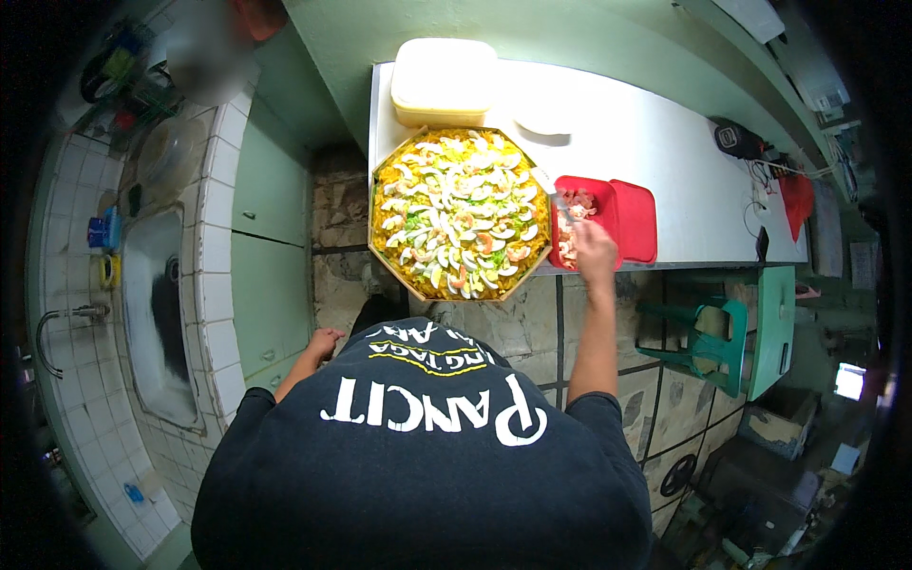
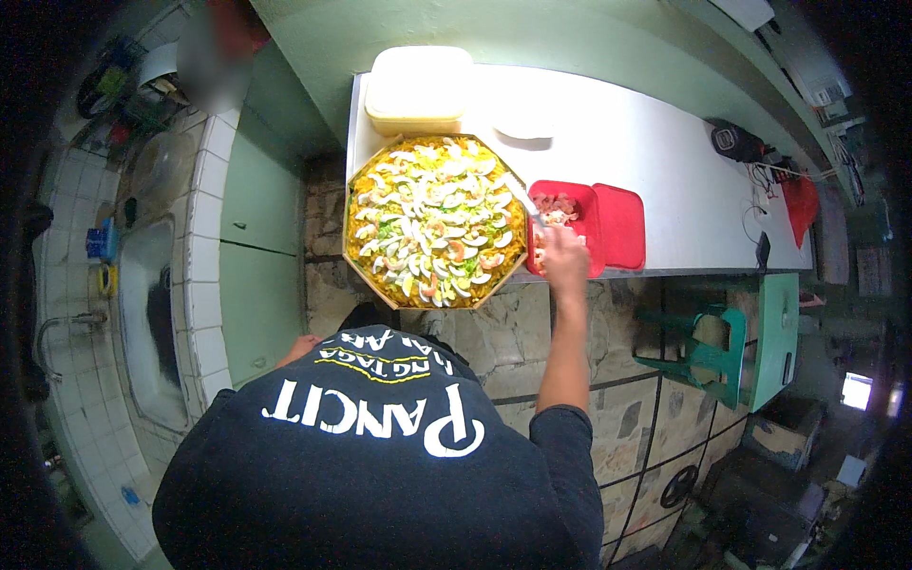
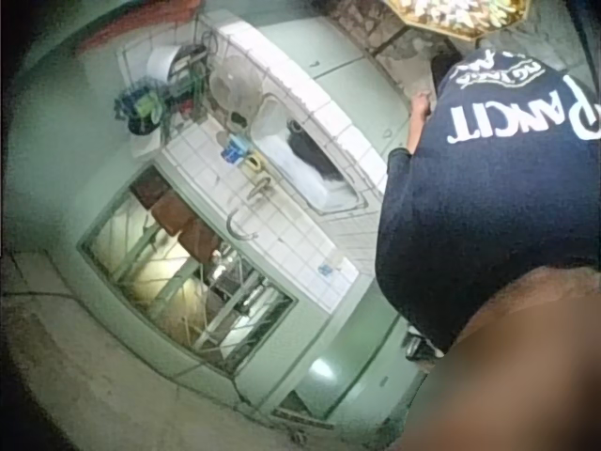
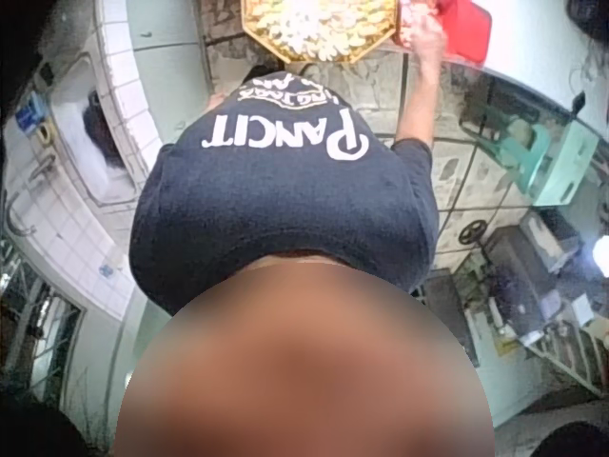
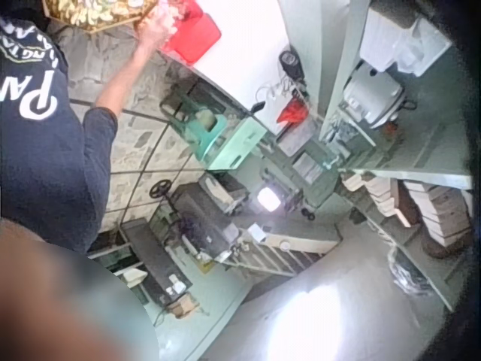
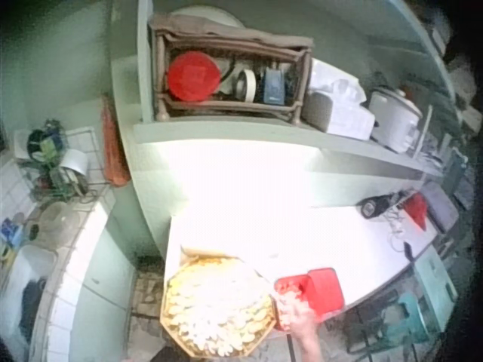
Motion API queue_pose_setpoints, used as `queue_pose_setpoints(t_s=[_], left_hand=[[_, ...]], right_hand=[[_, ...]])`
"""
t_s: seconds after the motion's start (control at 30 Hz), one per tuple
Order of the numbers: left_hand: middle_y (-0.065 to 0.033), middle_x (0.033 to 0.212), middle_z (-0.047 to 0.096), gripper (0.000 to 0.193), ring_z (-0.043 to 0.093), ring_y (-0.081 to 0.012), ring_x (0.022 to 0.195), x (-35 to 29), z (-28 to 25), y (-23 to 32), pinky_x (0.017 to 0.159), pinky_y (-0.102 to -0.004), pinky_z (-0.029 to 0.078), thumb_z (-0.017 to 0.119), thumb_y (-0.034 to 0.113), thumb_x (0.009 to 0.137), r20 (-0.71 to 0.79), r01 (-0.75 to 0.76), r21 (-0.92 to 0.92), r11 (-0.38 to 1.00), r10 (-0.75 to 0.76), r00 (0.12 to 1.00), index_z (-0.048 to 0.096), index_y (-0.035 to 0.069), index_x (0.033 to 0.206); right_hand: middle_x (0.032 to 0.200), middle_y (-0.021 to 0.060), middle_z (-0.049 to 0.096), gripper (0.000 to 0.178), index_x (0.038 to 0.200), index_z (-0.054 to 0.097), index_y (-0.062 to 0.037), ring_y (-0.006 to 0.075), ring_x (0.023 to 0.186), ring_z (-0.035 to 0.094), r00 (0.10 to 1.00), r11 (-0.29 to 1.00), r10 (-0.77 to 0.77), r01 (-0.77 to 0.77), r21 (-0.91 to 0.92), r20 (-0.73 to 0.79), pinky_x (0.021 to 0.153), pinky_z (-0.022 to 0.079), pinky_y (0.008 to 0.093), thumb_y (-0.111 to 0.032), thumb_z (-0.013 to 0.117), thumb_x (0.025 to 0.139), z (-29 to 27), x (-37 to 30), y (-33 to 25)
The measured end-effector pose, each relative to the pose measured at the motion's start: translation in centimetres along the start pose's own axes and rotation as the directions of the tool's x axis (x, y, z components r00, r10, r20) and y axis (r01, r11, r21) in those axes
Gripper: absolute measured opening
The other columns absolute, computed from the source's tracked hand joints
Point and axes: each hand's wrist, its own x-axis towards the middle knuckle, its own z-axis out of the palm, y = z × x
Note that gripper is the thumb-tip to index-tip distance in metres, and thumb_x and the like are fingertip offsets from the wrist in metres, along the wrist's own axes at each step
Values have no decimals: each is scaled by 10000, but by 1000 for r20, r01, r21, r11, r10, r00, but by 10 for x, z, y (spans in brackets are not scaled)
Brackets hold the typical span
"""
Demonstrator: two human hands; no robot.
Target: The person places a large tray of food onto a counter and uses tongs to add toppings from two separate containers. They first add diced pieces from a red container, then add fried bits from a yellow container, distributing them across the tray.
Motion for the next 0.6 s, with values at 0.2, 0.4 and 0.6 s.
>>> queue_pose_setpoints(t_s=[0.2, 0.4, 0.6], left_hand=[[-13, 671, 509, 210, 468, -157, 577, -19, -8, 5, 479, -393, 457, 512, 197, 892, -49, 21, -44, 999, -23, 999, 677, 106, 987], [-9, 698, 506, 195, 488, -164, 614, -45, -28, -6, 500, -403, 468, 523, 220, 900, -98, 32, -11, 999, -33, 995, 674, 121, 972], [2, 641, 488, 193, 463, -152, 550, -85, -37, -47, 459, -354, 416, 530, 200, 909, -201, 137, -98, 986, -155, 967, 675, 100, 986]], right_hand=[[719, 158, 647, 521, 868, 668, -2, 301, 681, 616, 886, 919, 384, -395, 10, -259, 668, 477, 402, -506, 720, 749, -71, 54, 124], [1014, 198, 648, 352, 960, 670, -5, 383, 983, 614, 799, 643, 517, -599, -477, -307, 842, 488, 505, -331, 595, 852, -52, 63, 219], [1088, 203, 608, 347, 1032, 642, -6, 390, 1048, 577, 627, 541, 675, -779, -318, -389, 873, 487, 477, -295, 614, 842, -17, 52, 236]])
